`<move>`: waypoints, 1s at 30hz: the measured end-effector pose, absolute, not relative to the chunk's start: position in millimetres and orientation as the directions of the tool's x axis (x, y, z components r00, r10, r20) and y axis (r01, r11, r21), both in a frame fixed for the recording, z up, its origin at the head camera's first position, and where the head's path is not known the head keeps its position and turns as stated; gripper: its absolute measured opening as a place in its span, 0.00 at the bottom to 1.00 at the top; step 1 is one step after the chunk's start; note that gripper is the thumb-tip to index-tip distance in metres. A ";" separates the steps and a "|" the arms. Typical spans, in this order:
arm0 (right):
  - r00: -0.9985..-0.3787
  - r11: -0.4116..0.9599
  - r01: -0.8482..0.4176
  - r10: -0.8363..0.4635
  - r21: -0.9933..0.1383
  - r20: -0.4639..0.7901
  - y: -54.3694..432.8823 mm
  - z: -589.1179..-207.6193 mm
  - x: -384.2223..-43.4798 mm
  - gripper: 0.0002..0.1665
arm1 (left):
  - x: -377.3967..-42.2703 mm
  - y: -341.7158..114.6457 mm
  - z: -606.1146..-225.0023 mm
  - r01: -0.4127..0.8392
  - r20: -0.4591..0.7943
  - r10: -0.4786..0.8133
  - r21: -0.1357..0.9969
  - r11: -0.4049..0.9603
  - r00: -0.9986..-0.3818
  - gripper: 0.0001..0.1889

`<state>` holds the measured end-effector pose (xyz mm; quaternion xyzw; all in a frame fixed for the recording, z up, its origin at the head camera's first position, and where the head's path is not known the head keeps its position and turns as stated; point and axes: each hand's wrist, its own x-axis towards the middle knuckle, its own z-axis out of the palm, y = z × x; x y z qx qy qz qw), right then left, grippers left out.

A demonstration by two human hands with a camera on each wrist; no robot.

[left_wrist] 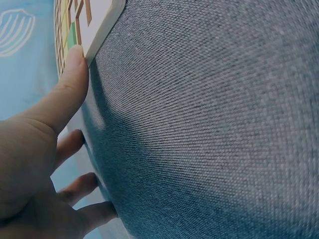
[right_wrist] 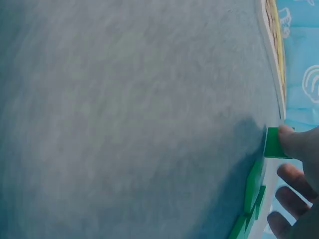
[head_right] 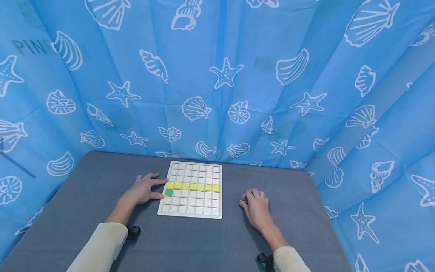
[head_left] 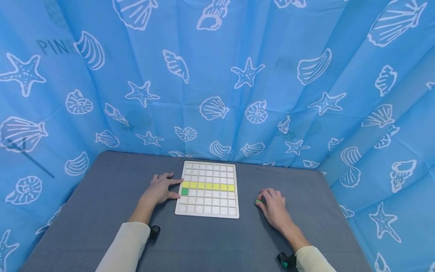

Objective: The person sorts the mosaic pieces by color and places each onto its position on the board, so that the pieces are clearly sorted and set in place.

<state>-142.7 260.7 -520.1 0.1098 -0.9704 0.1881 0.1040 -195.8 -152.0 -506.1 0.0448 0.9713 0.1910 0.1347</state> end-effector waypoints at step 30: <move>-0.977 0.712 -0.211 -0.161 -0.669 0.138 188.5 -504.7 -158.7 0.07 | -195.0 -152.7 -506.1 0.063 -0.225 0.162 0.390 0.919 -0.961 0.37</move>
